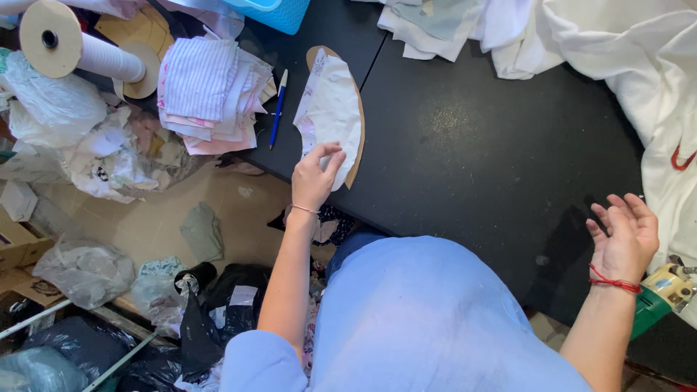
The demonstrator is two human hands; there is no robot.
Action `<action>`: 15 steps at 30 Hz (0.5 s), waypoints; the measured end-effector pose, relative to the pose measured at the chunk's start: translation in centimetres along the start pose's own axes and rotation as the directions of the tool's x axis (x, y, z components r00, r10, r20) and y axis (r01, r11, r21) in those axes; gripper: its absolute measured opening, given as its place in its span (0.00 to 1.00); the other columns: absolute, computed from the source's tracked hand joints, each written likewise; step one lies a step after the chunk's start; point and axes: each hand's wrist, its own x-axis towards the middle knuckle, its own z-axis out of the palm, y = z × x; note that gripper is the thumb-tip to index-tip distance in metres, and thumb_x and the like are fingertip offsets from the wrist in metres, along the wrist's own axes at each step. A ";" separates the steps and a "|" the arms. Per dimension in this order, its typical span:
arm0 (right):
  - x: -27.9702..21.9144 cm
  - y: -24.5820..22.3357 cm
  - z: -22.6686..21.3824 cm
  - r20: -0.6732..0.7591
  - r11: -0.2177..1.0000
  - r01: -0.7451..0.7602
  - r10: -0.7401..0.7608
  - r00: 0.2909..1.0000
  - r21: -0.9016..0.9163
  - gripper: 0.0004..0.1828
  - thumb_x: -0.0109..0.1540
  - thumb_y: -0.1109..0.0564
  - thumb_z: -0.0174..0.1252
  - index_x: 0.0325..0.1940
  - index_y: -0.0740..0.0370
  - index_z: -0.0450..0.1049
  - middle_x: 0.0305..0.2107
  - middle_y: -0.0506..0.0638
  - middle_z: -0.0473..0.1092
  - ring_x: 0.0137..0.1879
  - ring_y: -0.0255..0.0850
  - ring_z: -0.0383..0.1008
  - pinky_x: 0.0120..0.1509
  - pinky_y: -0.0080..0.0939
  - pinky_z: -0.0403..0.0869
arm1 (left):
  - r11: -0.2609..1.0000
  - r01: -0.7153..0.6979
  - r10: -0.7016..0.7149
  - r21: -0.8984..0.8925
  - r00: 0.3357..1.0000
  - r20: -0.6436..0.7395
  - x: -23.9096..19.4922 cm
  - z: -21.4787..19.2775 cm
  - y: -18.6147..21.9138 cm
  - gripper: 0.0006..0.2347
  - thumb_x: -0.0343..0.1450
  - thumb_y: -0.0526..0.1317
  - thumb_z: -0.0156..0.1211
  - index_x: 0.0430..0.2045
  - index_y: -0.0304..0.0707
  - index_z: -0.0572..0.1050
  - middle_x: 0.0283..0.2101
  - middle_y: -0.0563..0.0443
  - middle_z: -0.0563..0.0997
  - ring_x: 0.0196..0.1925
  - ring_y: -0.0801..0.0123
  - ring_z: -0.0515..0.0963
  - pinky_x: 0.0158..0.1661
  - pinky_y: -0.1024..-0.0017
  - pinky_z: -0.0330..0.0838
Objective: Cutting fabric pieces using a cardboard template and an electric rotary cutter on a workbench
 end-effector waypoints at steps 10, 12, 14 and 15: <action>0.4 1.2 -0.7 0.001 1.000 0.007 -0.007 1.000 0.017 0.12 0.60 0.60 0.47 0.47 0.49 0.60 0.42 0.44 0.67 0.41 0.29 0.72 0.39 0.24 0.70 | 0.935 0.354 -0.353 -0.022 0.925 -0.141 2.9 0.4 -2.1 0.15 0.57 0.44 0.55 0.35 0.43 0.66 0.31 0.56 0.76 0.35 0.72 0.75 0.38 0.71 0.66; 0.0 0.8 -0.6 -0.012 1.000 0.007 -0.007 1.000 0.000 0.13 0.59 0.59 0.47 0.47 0.50 0.60 0.43 0.44 0.66 0.42 0.30 0.72 0.39 0.25 0.71 | 0.866 0.490 -0.487 0.100 0.872 -0.054 3.0 0.2 -1.3 0.18 0.55 0.51 0.54 0.34 0.46 0.65 0.32 0.55 0.74 0.39 0.64 0.73 0.37 0.66 0.64; 0.6 2.0 -1.3 -0.004 1.000 0.010 -0.010 1.000 0.022 0.13 0.60 0.60 0.47 0.47 0.49 0.61 0.43 0.44 0.66 0.42 0.31 0.72 0.39 0.25 0.71 | 0.886 0.446 -0.443 0.130 0.895 -0.049 3.2 0.7 -2.3 0.13 0.56 0.51 0.53 0.23 0.46 0.64 0.25 0.57 0.70 0.32 0.66 0.70 0.32 0.66 0.62; 0.9 2.6 -1.6 0.007 0.999 0.011 -0.011 1.000 0.042 0.13 0.60 0.60 0.47 0.47 0.48 0.61 0.43 0.44 0.67 0.42 0.31 0.72 0.39 0.26 0.71 | 0.901 0.403 -0.402 0.160 0.915 -0.043 3.3 0.9 -2.9 0.12 0.56 0.52 0.52 0.12 0.46 0.63 0.18 0.59 0.66 0.26 0.68 0.68 0.28 0.67 0.60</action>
